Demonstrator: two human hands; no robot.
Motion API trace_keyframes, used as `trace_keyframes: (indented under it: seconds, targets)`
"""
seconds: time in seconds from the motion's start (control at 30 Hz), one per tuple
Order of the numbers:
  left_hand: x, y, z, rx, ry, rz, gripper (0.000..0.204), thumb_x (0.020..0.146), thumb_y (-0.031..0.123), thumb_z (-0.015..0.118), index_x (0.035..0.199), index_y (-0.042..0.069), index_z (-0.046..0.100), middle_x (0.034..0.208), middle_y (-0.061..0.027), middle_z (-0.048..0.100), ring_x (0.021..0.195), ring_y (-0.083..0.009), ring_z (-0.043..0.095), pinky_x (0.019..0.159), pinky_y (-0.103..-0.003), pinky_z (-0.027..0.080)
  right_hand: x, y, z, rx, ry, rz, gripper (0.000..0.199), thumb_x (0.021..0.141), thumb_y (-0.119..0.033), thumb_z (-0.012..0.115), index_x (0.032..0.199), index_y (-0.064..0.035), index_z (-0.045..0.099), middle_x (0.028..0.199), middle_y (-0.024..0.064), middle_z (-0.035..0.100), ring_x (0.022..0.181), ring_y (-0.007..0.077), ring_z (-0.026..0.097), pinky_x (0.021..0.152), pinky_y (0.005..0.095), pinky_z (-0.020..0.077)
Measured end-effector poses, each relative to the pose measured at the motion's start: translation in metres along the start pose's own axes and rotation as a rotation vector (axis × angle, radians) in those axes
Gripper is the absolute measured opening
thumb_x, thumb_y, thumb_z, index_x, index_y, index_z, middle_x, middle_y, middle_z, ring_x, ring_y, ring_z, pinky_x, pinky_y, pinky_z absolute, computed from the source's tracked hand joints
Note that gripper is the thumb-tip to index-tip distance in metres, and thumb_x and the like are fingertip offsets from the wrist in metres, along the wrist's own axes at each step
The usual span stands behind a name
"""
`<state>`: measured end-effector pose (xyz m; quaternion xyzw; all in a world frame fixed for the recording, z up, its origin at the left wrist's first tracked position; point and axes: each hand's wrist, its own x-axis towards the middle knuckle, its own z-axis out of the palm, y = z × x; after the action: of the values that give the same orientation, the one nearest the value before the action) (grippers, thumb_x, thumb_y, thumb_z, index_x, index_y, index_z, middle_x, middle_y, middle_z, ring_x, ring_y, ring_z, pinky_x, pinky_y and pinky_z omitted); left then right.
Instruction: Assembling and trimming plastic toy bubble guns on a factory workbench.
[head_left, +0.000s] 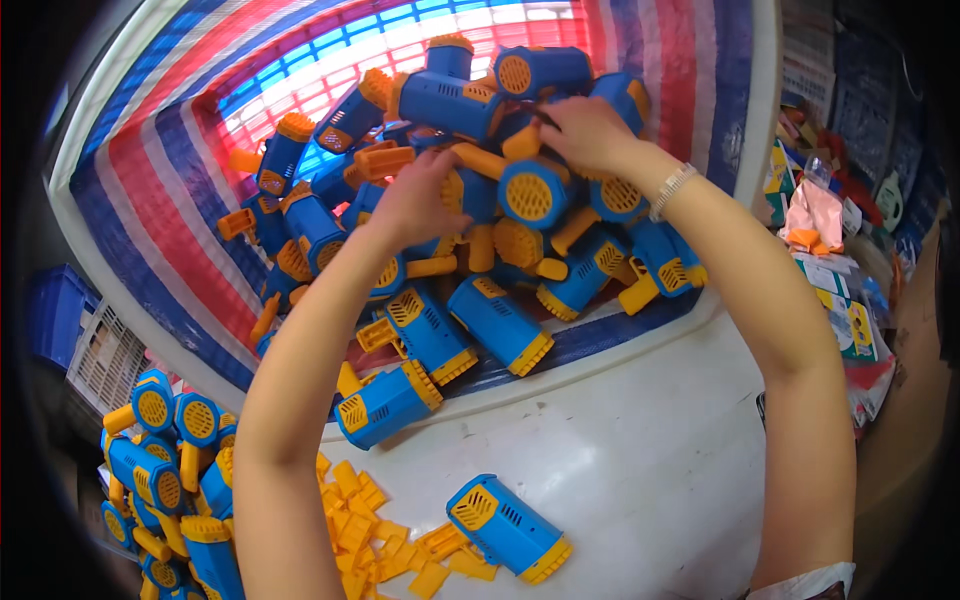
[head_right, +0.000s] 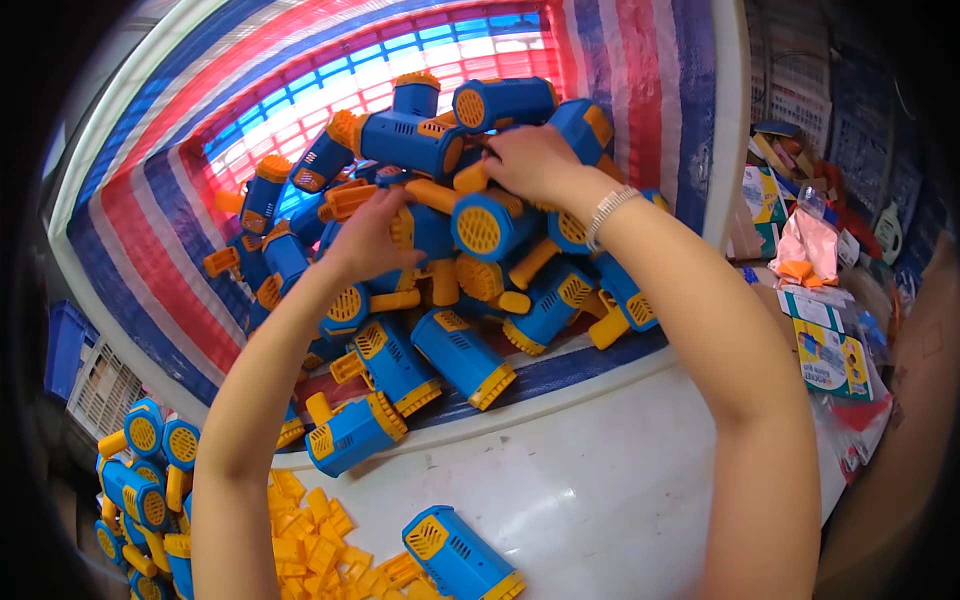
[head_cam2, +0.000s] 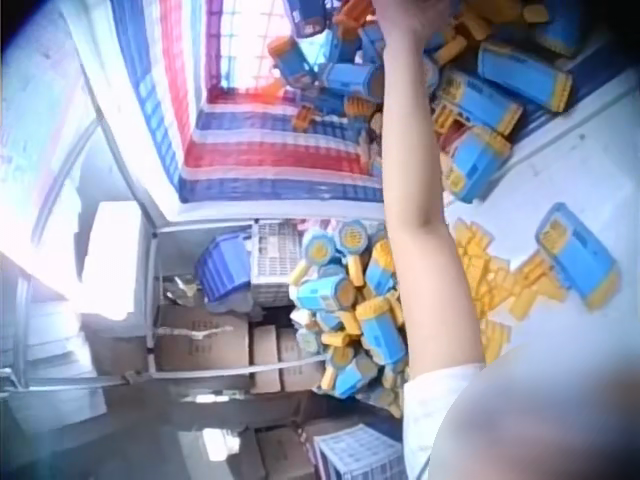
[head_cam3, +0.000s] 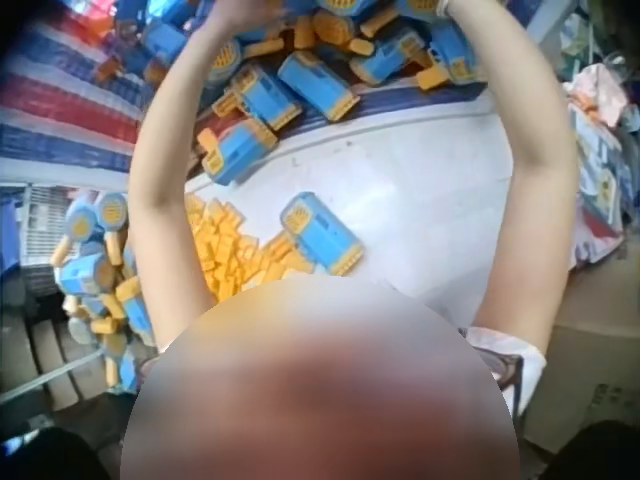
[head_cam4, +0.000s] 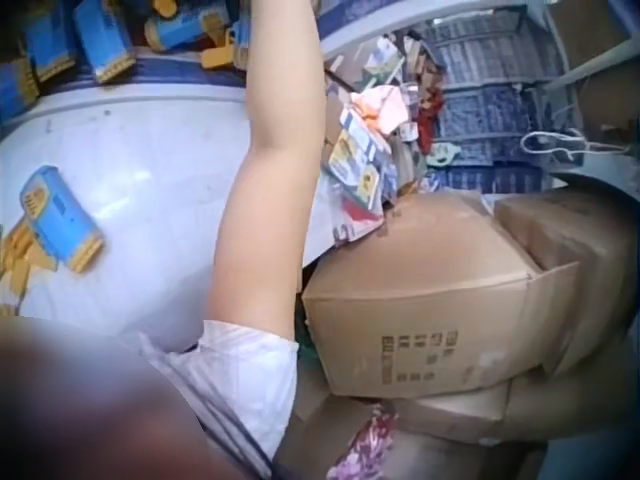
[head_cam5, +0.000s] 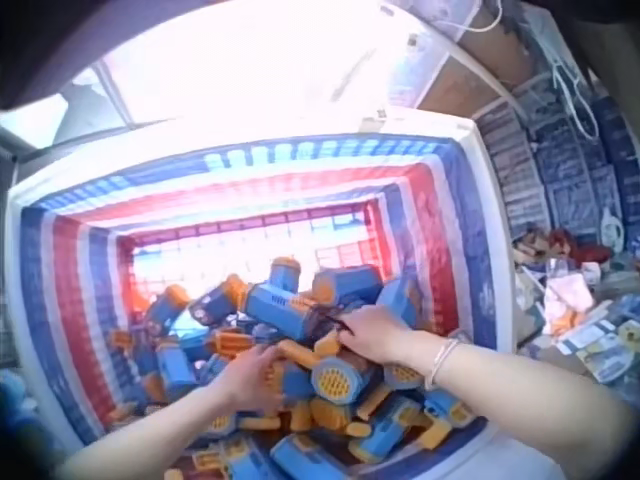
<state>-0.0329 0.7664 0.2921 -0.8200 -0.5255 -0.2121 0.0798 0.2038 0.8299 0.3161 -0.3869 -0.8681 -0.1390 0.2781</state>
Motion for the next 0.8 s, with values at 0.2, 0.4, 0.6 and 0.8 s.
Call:
trace_keyframes:
  seconds: [0.2,0.4,0.6,0.8]
  targets:
    - [-0.076,0.037,-0.021,0.074,0.146,0.086,0.060,0.054,0.017,0.075,0.108,0.009,0.048,0.111,-0.0123,0.045,0.103,-0.0332,0.043,0.086,-0.039,0.042,-0.057,-0.062,-0.034,0.562,-0.155,0.006,0.024,0.087,-0.019,0.043,0.101,-0.0024,0.054,0.071,0.0138,0.057,0.064,0.0224,0.058,0.055,0.0332,0.0441]
    - [-0.130,0.047,-0.043,-0.015,-0.019,0.081,0.059,0.056,0.021,0.076,0.106,0.006,0.048,0.110,-0.0129,0.046,0.102,-0.0328,0.046,0.086,-0.038,0.042,-0.080,-0.029,-0.056,0.735,0.303,0.334,0.025,0.088,-0.019,0.043,0.086,-0.0024,0.061,0.072,0.0028,0.058,0.066,0.0067,0.056,0.048,0.0204,0.0404]
    - [-0.068,-0.020,-0.046,-0.104,0.569,-0.018,0.047,0.075,0.021,0.064,0.114,0.003,0.043,0.100,-0.0118,0.052,0.096,-0.0218,0.051,0.083,-0.032,0.040,-0.032,0.058,-0.015,0.587,0.288,0.380,0.032,0.086,-0.028,0.043,0.095,-0.0046,0.063,0.079,0.0078,0.062,0.076,0.0157,0.057,0.070,0.0279,0.0429]
    - [0.003,-0.093,-0.001,-0.287,0.187,-0.267,0.036,0.079,0.025,0.057,0.104,0.000,0.053,0.098,-0.0163,0.057,0.089,-0.0288,0.057,0.076,-0.033,0.044,0.010,0.052,0.066,0.772,0.019,0.338,0.038,0.085,-0.034,0.041,0.102,-0.0080,0.063,0.096,0.0152,0.062,0.094,0.0240,0.057,0.084,0.0308,0.0409]
